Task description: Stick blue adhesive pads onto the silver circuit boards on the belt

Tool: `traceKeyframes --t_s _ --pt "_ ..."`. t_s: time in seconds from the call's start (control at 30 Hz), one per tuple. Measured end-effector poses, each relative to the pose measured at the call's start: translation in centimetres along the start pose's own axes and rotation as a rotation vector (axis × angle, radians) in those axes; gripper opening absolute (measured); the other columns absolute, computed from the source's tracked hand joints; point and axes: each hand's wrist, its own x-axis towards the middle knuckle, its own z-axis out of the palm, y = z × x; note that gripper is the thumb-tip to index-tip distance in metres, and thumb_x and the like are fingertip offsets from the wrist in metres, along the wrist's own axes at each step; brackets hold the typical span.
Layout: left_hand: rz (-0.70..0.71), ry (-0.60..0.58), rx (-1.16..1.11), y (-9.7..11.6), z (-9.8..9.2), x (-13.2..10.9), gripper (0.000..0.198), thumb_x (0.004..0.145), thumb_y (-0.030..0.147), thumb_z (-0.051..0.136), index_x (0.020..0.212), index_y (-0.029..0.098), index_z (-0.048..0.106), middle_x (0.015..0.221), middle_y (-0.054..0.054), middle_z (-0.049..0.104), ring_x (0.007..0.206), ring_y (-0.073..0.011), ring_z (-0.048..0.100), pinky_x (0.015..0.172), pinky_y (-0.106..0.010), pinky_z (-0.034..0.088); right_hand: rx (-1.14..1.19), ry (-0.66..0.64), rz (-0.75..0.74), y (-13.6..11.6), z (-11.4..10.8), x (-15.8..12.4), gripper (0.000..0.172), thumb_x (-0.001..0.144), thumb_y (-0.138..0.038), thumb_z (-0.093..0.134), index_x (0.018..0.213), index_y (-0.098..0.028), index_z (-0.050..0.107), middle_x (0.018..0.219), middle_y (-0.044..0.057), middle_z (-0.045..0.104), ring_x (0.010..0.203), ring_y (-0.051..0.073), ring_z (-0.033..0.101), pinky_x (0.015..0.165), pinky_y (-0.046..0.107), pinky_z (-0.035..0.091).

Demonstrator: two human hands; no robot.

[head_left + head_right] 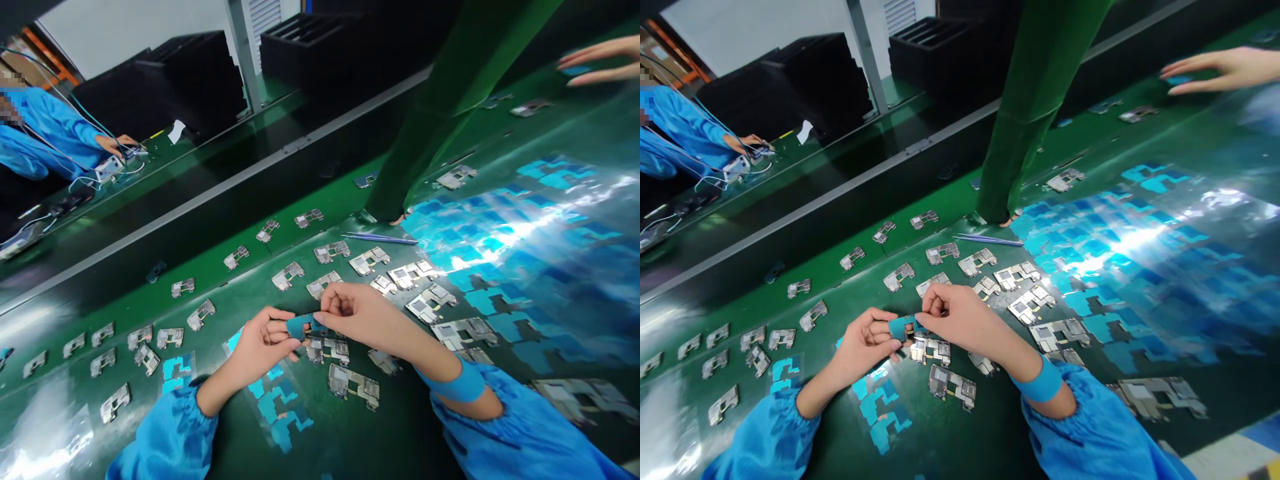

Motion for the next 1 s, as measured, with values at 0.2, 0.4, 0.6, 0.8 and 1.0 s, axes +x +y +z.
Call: traceKeyframes --t_s 0.2,0.4,0.6,0.8,1.0 --pt "-0.004 -0.012 -0.007 0.0 0.1 0.0 0.051 0.072 0.036 0.090 0.103 0.016 0.056 0.089 -0.007 0.077 0.080 -0.0217 0.078 0.062 -0.026 0.063 -0.027 0.046 -0.066 -0.7 0.8 -0.1 0.019 0.080 -0.036 0.073 0.091 -0.023 0.065 0.090 0.002 0.062 0.079 0.018 0.061 0.066 0.030 0.049" --pt "0.010 -0.050 -0.003 -0.2 -0.3 0.0 0.050 0.073 0.036 0.089 0.105 0.016 0.056 0.088 -0.007 0.076 0.079 -0.0215 0.078 0.063 -0.027 0.062 0.025 -0.030 -0.023 -0.2 1.6 0.2 0.014 0.082 -0.034 0.070 0.077 -0.022 0.066 0.066 -0.002 0.062 0.063 0.015 0.058 0.056 0.027 0.043" --pt "0.124 -0.056 0.014 -0.2 0.0 0.1 0.051 0.081 0.051 0.079 0.112 0.016 0.058 0.082 -0.006 0.075 0.073 -0.0193 0.076 0.069 -0.030 0.061 0.061 -0.027 -0.025 0.2 2.4 0.1 0.014 0.081 -0.032 0.072 0.075 -0.022 0.065 0.066 -0.003 0.062 0.064 0.014 0.057 0.056 0.026 0.042" --pt "0.175 0.207 0.261 1.0 0.5 0.1 0.047 0.083 0.062 0.068 0.088 0.016 0.060 0.073 -0.009 0.075 0.060 -0.0208 0.072 0.056 -0.031 0.057 0.081 0.013 -0.079 -1.2 2.5 -0.5 0.020 0.086 -0.039 0.068 0.094 -0.021 0.070 0.076 0.001 0.070 0.068 0.016 0.065 0.058 0.028 0.051" --pt "0.312 0.604 0.598 8.3 -7.0 3.8 0.027 0.095 0.042 0.057 0.093 0.016 0.064 0.088 -0.008 0.077 0.086 -0.0216 0.073 0.084 -0.034 0.054 0.050 0.314 -0.149 -0.9 -0.4 0.1 0.040 0.089 -0.052 0.062 0.110 -0.019 0.066 0.090 0.010 0.074 0.081 0.023 0.072 0.063 0.033 0.058"
